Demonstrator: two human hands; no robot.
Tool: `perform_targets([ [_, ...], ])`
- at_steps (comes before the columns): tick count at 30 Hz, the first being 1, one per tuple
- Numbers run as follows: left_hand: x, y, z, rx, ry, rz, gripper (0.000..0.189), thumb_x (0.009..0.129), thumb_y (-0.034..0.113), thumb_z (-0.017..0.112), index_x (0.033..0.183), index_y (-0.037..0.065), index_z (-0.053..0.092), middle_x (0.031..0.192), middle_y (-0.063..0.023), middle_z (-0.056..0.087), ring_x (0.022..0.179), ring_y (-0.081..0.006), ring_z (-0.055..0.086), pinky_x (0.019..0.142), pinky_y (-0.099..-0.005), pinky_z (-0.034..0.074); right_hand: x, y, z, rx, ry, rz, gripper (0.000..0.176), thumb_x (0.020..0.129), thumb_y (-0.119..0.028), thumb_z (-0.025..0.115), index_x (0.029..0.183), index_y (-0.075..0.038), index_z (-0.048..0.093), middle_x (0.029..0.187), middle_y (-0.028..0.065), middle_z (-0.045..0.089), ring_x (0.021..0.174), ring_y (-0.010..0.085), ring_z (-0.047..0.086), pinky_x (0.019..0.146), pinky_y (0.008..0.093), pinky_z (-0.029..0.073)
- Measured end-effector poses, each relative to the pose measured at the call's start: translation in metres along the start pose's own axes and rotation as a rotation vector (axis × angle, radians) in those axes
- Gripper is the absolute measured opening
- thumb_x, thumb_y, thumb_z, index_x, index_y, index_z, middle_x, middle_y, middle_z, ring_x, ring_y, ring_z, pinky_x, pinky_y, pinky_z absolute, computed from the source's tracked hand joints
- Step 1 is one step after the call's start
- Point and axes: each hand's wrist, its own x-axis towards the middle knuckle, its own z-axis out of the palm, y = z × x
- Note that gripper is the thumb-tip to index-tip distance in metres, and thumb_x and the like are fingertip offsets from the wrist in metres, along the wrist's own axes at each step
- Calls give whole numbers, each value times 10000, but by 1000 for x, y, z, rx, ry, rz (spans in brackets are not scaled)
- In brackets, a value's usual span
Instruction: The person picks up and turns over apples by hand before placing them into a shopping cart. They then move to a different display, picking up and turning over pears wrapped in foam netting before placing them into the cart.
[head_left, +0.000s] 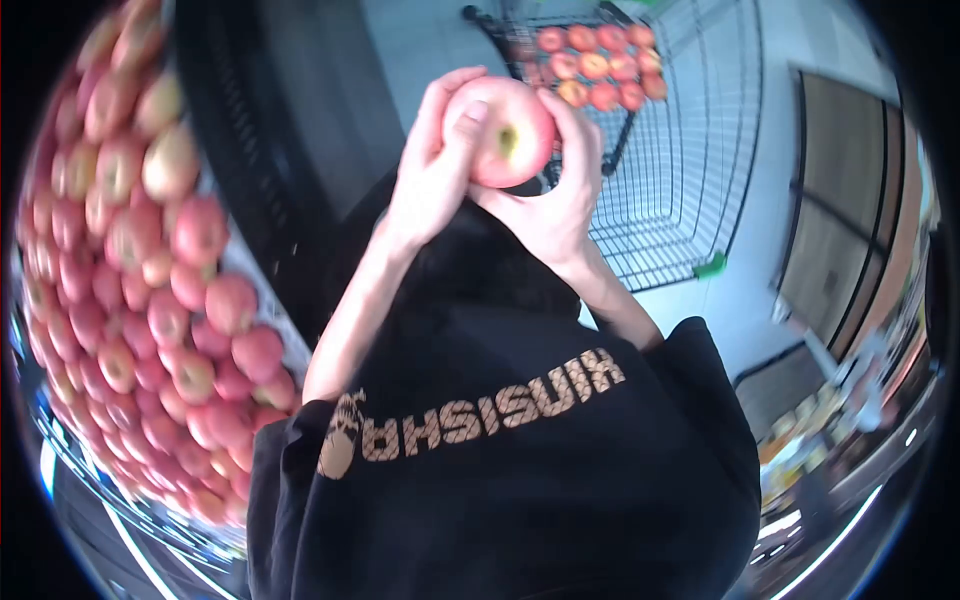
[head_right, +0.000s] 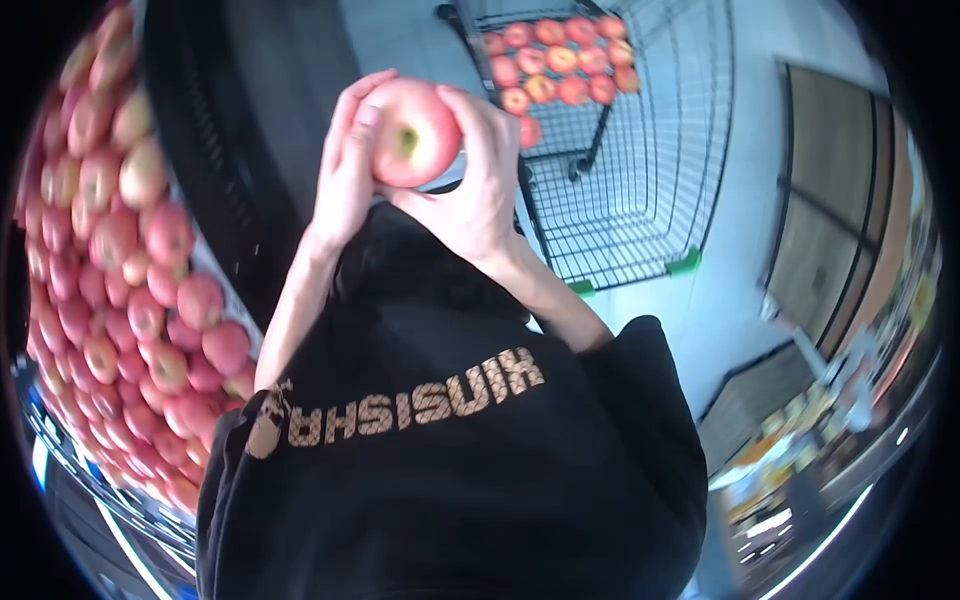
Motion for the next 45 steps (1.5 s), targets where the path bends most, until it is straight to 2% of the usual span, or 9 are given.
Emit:
perform_targets([
  [2,41,-35,46,305,-158,93,515,915,302,565,1310,11,408,1264,-170,401,1207,-274,435,1023,-365,380,-5,46,-30,-34,180,213,880,512,-174,902,1265,-38,469,1192,145,509,1044,309,509,887,408,434],
  [7,129,-134,170,757,-534,-103,632,851,433,551,1318,26,426,1324,-221,362,1216,-372,411,1035,-400,355,-48,183,-62,353,592,786,796,592,-182,857,1239,19,440,1199,174,492,1100,247,525,834,330,480],
  [9,151,-207,196,825,-599,-261,645,830,451,553,1307,29,451,1330,-259,369,1189,-386,445,1016,-383,372,-75,239,-63,159,587,1066,743,592,-190,849,1190,40,472,1146,192,540,1068,253,563,846,339,487],
  [13,178,-319,211,914,-569,-615,710,779,489,587,1300,25,459,1309,-295,366,1176,-380,455,981,-394,406,-136,348,-25,29,563,1151,660,601,-195,832,1126,46,513,1057,200,599,988,274,609,819,347,503],
  [22,184,-400,175,897,-574,-668,657,754,356,638,1238,-64,494,1193,-268,545,1099,-320,567,866,-385,491,-171,419,38,160,437,1729,546,722,-262,708,1132,45,520,1090,245,599,1010,350,603,854,396,486],
  [31,182,-410,189,944,-364,-692,764,749,386,596,1341,-44,377,1306,-275,458,1175,-320,522,892,-397,476,-221,482,58,447,221,1712,325,884,-158,511,1122,62,503,1083,217,591,959,292,604,747,393,519],
  [36,182,-421,178,616,-498,-805,741,757,422,588,1319,-29,415,1248,-280,500,1158,-354,531,899,-411,480,-209,458,35,689,251,1595,245,882,-112,516,1053,62,523,959,146,604,811,215,603,656,344,512],
  [41,153,-330,207,1022,-564,-685,686,763,459,589,1241,-25,507,1150,-300,556,1090,-383,556,875,-439,482,-227,384,-7,571,53,1423,206,883,-100,522,1022,53,532,925,126,605,775,192,592,641,319,499],
  [45,121,-230,182,681,-688,-372,635,789,435,590,1221,-23,514,1164,-264,582,1111,-374,554,936,-421,446,-231,340,-31,337,-73,1295,176,885,-89,527,996,45,539,898,111,606,747,173,584,629,300,488],
])
